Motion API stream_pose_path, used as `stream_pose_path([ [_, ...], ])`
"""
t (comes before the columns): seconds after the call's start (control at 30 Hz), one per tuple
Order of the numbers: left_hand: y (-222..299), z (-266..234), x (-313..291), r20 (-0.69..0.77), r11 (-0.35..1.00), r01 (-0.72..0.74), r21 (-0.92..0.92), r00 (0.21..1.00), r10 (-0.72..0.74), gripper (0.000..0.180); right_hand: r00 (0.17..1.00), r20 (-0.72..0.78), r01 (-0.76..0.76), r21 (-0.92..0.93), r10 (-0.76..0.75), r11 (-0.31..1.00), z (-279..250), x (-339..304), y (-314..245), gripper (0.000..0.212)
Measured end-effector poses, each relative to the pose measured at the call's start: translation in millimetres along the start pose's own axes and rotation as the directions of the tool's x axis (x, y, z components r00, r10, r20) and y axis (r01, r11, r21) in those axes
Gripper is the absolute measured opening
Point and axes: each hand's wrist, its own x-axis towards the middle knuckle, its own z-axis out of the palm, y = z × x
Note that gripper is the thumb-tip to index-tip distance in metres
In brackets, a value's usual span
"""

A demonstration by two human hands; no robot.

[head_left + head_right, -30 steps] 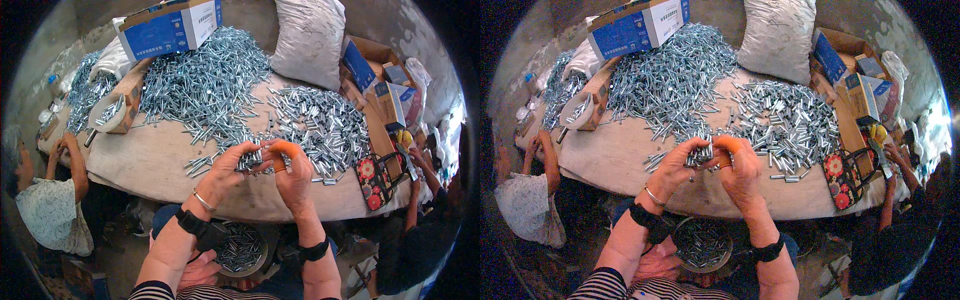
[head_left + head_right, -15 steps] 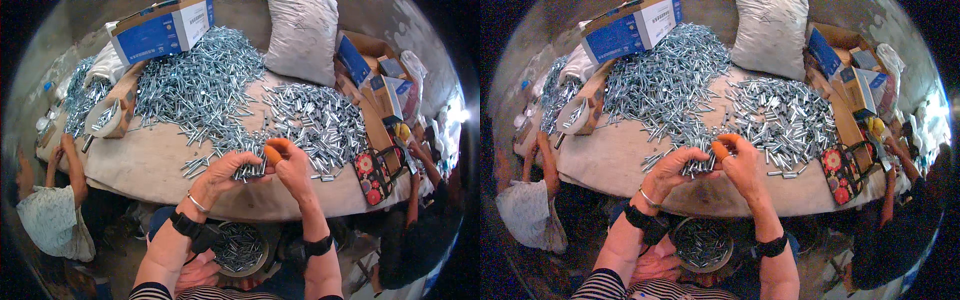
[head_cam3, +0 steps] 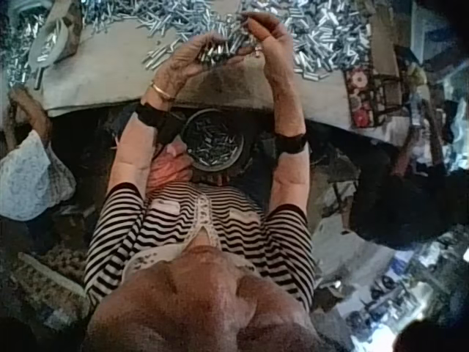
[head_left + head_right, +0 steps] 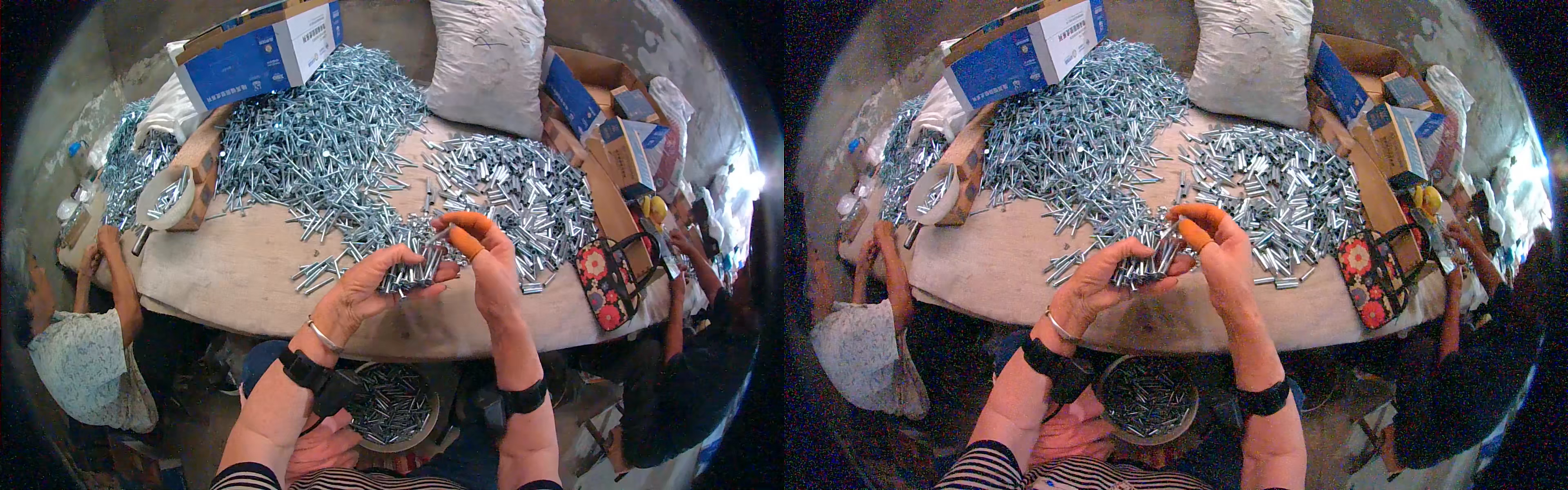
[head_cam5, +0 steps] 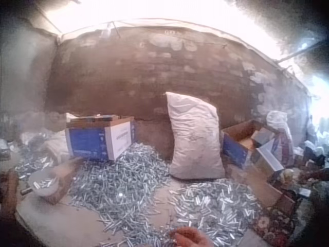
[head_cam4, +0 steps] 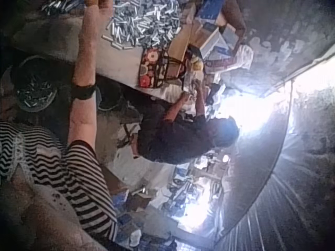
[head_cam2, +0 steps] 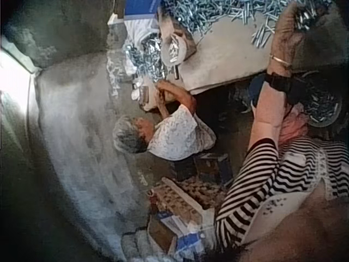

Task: Assembling small metal components by manually placing a washer-like collar onto a bolt.

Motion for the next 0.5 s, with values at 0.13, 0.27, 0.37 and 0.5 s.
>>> stream_pose_path([
  [0.13, 1, -7, -1, -0.081, 0.981, -0.090, -0.171, 0.994, 0.077, 0.035, 0.988, 0.132, 0.124, -0.341, -0.084, 0.932, 2, -10, -9, 0.021],
  [0.27, 3, -15, 2, -0.114, 0.978, -0.129, -0.161, 0.987, 0.111, 0.031, 0.957, 0.102, 0.283, -0.548, -0.273, 0.787, 5, -12, -2, 0.025],
  [0.37, 3, -4, 1, -0.054, 0.994, -0.044, -0.098, 0.998, 0.039, 0.032, 0.975, 0.012, 0.180, -0.628, -0.222, 0.757, -5, -5, 4, 0.024],
  [0.5, -2, -11, -3, -0.034, 0.999, -0.017, 0.052, 0.999, 0.019, 0.040, 0.994, 0.032, -0.078, -0.468, 0.106, 0.880, -1, -3, 7, 0.025],
])
